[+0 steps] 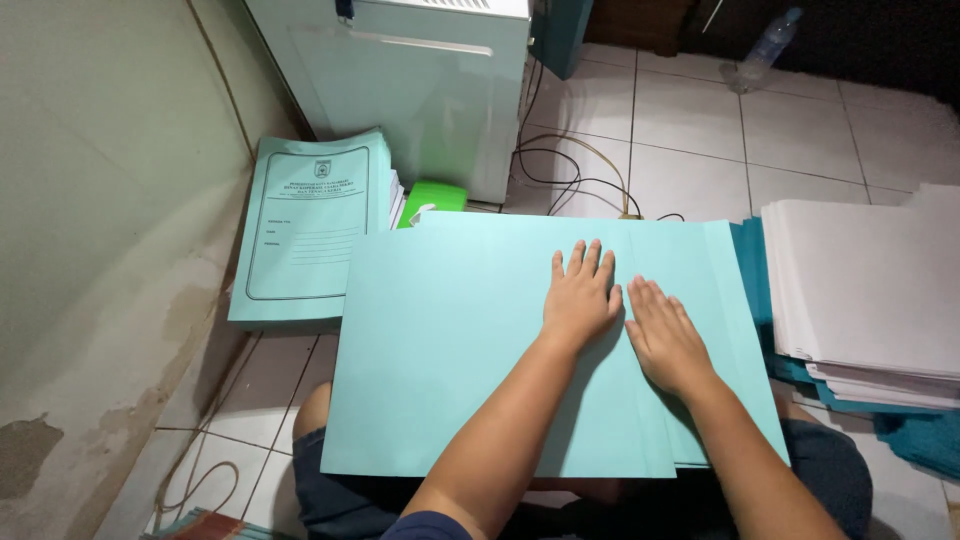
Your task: The person sits on the floor and folds light blue papers in half by hand. They repeatedly pick up a paper, fold it, press the crease, and place it on a stack to their left.
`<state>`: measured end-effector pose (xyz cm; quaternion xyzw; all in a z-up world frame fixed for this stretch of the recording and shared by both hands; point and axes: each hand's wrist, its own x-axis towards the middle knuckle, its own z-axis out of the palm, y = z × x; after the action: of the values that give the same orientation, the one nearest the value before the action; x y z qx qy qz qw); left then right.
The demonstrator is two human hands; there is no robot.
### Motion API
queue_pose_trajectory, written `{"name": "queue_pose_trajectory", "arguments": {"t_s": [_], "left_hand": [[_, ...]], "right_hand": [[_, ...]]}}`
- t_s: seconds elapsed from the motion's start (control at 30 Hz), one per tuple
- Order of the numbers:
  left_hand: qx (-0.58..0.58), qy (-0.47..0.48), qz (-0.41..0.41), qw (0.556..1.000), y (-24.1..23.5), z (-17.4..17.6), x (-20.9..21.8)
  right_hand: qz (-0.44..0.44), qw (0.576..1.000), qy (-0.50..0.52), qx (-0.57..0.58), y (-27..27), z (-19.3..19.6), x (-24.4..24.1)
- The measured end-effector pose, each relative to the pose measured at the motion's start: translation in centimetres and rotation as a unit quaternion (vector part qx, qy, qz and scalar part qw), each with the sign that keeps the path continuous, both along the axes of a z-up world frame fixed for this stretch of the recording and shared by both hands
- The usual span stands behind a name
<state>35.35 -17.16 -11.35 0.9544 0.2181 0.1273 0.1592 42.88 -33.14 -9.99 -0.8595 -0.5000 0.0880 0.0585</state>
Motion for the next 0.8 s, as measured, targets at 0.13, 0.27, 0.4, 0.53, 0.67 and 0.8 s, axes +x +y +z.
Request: {"name": "queue_pose_trajectory", "arguments": {"t_s": [0.13,0.27,0.4,0.53,0.67,0.8], "left_hand": [[0.019,-0.018,0.012,1.000,0.1,-1.1,0.5],[0.007,-0.027,0.015,0.999,0.2,-0.5,0.5],[-0.003,-0.032,0.008,0.999,0.1,-0.1,0.3],[-0.003,-0.025,0.009,1.000,0.2,-0.2,0.4],[-0.012,0.005,-0.007,1.000,0.2,0.8,-0.4],[0.007,0.013,-0.013,1.000,0.1,1.1,-0.8]], "right_hand": [[-0.016,1.000,0.026,-0.006,6.4,1.0,4.5],[-0.008,1.000,0.008,0.002,7.0,1.2,4.7],[-0.001,0.997,-0.045,0.056,2.4,0.4,1.0],[-0.009,0.998,-0.055,0.043,-4.6,-0.5,-6.5],[-0.025,0.996,-0.072,0.043,-11.1,-4.2,-11.3],[-0.263,0.913,0.308,0.051,-11.4,2.2,-11.7]]}}
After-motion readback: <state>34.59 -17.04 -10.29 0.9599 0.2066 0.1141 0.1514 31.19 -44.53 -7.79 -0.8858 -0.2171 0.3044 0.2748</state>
